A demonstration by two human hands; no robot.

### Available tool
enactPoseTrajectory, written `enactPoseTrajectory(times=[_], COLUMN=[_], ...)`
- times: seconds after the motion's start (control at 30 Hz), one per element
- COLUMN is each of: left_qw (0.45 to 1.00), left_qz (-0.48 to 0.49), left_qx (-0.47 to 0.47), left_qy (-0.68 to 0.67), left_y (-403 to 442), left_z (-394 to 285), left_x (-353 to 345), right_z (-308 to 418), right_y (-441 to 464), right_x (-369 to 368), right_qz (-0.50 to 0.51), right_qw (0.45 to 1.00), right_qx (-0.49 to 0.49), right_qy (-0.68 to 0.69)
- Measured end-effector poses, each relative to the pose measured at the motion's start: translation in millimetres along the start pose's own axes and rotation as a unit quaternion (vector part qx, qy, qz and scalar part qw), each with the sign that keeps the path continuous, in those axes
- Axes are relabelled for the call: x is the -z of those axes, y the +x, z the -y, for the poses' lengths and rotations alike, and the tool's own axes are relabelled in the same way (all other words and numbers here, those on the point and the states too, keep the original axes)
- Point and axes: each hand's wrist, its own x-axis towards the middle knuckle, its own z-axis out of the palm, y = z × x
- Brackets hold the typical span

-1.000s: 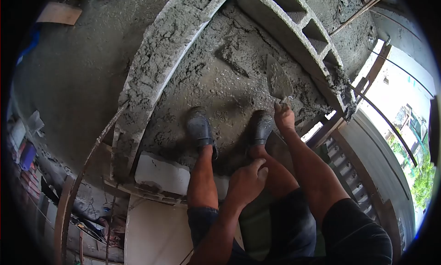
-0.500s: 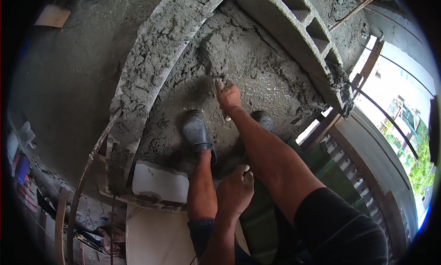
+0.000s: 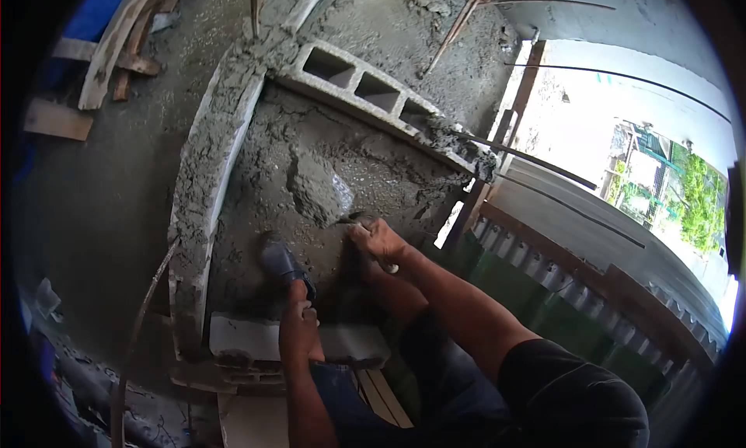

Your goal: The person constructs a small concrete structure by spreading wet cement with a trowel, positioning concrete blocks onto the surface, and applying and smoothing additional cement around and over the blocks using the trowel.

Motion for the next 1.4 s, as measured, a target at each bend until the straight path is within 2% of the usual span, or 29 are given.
enactPoseTrajectory(times=[0.03, 0.07, 0.1, 0.17, 0.2, 0.27, 0.3, 0.37, 0.4, 0.47, 0.6, 0.67, 0.73, 0.77, 0.83, 0.87, 0.93, 0.97, 1.0, 1.07, 1.1, 1.13, 1.2, 1.27, 1.33, 1.37, 1.4], left_qw=[0.996, 0.983, 0.981, 0.968, 0.966, 0.933, 0.931, 0.940, 0.939, 0.936, 0.929, 0.912, 0.906, 0.901, 0.899, 0.899, 0.898, 0.897, 0.898, 0.892, 0.892, 0.888, 0.884, 0.887, 0.889, 0.892, 0.892], left_qz=[-0.051, -0.104, -0.110, -0.129, -0.136, -0.147, -0.150, -0.178, -0.178, -0.156, -0.155, -0.174, -0.177, -0.178, -0.177, -0.177, -0.174, -0.169, -0.168, -0.179, -0.181, -0.185, -0.190, -0.185, -0.181, -0.177, -0.177], left_qx=[-0.041, -0.081, -0.085, -0.113, -0.116, -0.186, -0.188, -0.111, -0.112, -0.035, -0.033, -0.065, -0.064, -0.064, -0.063, -0.064, -0.063, -0.062, -0.062, -0.056, -0.054, -0.063, -0.068, -0.066, -0.059, -0.054, -0.052], left_qy=[0.065, 0.130, 0.135, 0.184, 0.188, 0.271, 0.275, 0.269, 0.271, 0.314, 0.335, 0.365, 0.380, 0.391, 0.396, 0.397, 0.400, 0.403, 0.401, 0.411, 0.411, 0.416, 0.422, 0.418, 0.416, 0.413, 0.412], left_y=[-21, -43, -66, -112, -127, -141, -140, -136, -137, -138, -139, -134, -131, -130, -128, -128, -128, -128, -128, -125, -125, -124, -125, -124, -124, -124, -124], left_z=[8, 15, 19, 26, 40, 62, 57, 45, 35, 14, 0, 4, 4, 4, 7, 7, 4, 3, 3, 5, 6, 8, 11, 11, 9, 9, 9], left_x=[4, 6, 6, 6, 0, -15, -20, -30, -34, -41, -47, -52, -55, -57, -60, -60, -60, -61, -63, -64, -63, -63, -61, -60, -59, -59, -59], right_z=[-8, -8, -8, -20, -25, -37, -43, -47, -59, -67, -68, -62, -50, -56, -75, -83, -94, -100, -106, -115, -120, -132, -163, -162, -184, -184, -184], right_y=[-22, -47, -72, -115, -137, -174, -190, -215, -221, -221, -187, -159, -137, -131, -126, -130, -142, -145, -147, -147, -145, -134, -109, -90, -63, -57, -52], right_x=[19, 41, 64, 106, 128, 178, 202, 245, 268, 304, 343, 341, 327, 323, 310, 304, 293, 285, 280, 270, 266, 262, 251, 242, 233, 231, 232], right_qz=[0.008, 0.019, 0.032, 0.011, 0.004, -0.004, -0.004, -0.047, -0.060, -0.103, -0.182, -0.195, -0.291, -0.289, -0.319, -0.319, -0.381, -0.403, -0.402, -0.429, -0.419, -0.416, -0.374, -0.361, -0.296, -0.288, -0.286], right_qw=[1.000, 0.998, 0.993, 0.999, 0.998, 0.995, 0.993, 0.982, 0.980, 0.967, 0.935, 0.920, 0.837, 0.839, 0.823, 0.824, 0.832, 0.837, 0.837, 0.852, 0.879, 0.881, 0.900, 0.910, 0.916, 0.943, 0.943], right_qx=[0.000, -0.056, -0.111, -0.049, -0.045, -0.057, -0.072, -0.104, -0.095, -0.095, -0.054, -0.049, -0.116, -0.115, -0.056, -0.058, -0.057, -0.121, -0.121, -0.226, -0.215, -0.213, -0.223, -0.201, -0.104, -0.115, -0.115], right_qy=[-0.001, -0.018, -0.034, -0.019, -0.042, -0.081, -0.097, -0.154, -0.164, -0.212, -0.299, -0.336, -0.449, -0.447, -0.467, -0.465, -0.400, -0.350, -0.352, -0.198, -0.079, -0.077, 0.017, 0.021, -0.250, -0.124, -0.125])
